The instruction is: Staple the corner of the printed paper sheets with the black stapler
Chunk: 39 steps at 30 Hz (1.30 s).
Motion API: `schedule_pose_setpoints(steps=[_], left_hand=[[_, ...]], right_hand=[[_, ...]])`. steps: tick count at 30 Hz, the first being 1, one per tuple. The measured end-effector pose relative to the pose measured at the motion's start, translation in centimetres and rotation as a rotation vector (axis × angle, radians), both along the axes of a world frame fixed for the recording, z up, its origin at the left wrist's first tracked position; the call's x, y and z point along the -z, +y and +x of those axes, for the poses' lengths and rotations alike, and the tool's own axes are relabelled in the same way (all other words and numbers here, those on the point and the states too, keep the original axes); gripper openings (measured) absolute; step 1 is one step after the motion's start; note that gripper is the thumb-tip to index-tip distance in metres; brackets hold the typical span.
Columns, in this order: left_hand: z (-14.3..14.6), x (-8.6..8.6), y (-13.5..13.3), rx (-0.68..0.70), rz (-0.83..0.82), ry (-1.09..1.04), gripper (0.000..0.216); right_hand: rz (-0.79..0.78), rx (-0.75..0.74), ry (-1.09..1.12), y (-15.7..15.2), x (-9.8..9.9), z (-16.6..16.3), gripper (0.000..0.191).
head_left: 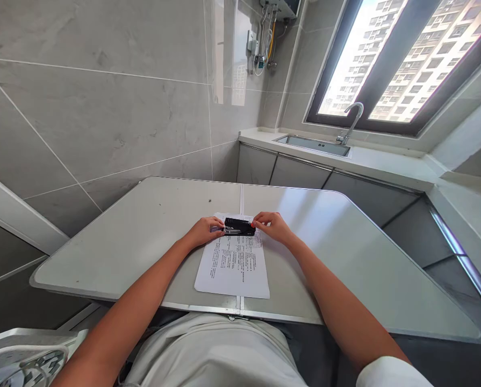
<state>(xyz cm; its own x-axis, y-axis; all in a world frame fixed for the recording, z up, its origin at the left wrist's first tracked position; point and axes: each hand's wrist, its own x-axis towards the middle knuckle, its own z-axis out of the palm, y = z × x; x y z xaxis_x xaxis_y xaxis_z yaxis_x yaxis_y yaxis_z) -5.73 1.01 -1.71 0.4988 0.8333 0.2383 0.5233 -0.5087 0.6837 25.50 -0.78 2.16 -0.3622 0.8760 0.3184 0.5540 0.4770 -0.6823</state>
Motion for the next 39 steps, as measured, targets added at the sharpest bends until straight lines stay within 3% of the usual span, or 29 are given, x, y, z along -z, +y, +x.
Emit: schedule_pose_setpoints(steps=[4,10,15,18,21,23,26,28,30,34,39], left_hand=[[-0.2,0.5,0.2,-0.005,-0.022,-0.031,0.032],[0.0,0.5,-0.2,-0.033,-0.065,-0.070,0.033],[0.1,0.2,-0.5,-0.053,-0.112,-0.111,0.032],[0.1,-0.2,-0.8,-0.051,-0.125,-0.103,0.029],[0.3,-0.8,-1.1,-0.062,-0.186,-0.165,0.047],[0.8,-1.3,-1.3,-0.118,-0.299,-0.379,0.073],[1.7,-1.7,-1.4,-0.102,-0.716,-0.833,0.060],[1.9,-1.7,-1.5,0.001,-1.008,-0.940,0.061],[1.8,-1.6,-1.6,0.082,-1.182,-0.977,0.058],[1.4,-1.1,-1.7,0.086,-1.263,-1.088,0.043],[1.1,-0.6,-1.4,0.051,-1.293,-1.138,0.027]], right_hand=[[-0.096,-0.012,-0.019,-0.4,-0.8,0.5,0.034],[-0.218,0.066,0.046,-0.5,0.0,0.2,0.035],[-0.114,0.083,0.185,-0.7,1.9,-1.3,0.032],[-0.079,0.035,0.106,-0.6,3.1,-3.1,0.048],[-0.034,0.018,0.013,-0.9,3.9,-4.3,0.038],[0.069,0.036,0.037,-1.4,4.1,-4.4,0.027],[0.418,0.042,0.074,-2.5,3.9,-3.8,0.028],[0.614,-0.009,-0.006,-3.4,3.5,-3.4,0.036],[0.702,-0.112,-0.141,-4.1,3.0,-3.3,0.043],[0.783,-0.247,-0.284,-5.0,2.3,-4.0,0.049],[0.810,-0.214,-0.294,-4.8,2.4,-4.7,0.048]])
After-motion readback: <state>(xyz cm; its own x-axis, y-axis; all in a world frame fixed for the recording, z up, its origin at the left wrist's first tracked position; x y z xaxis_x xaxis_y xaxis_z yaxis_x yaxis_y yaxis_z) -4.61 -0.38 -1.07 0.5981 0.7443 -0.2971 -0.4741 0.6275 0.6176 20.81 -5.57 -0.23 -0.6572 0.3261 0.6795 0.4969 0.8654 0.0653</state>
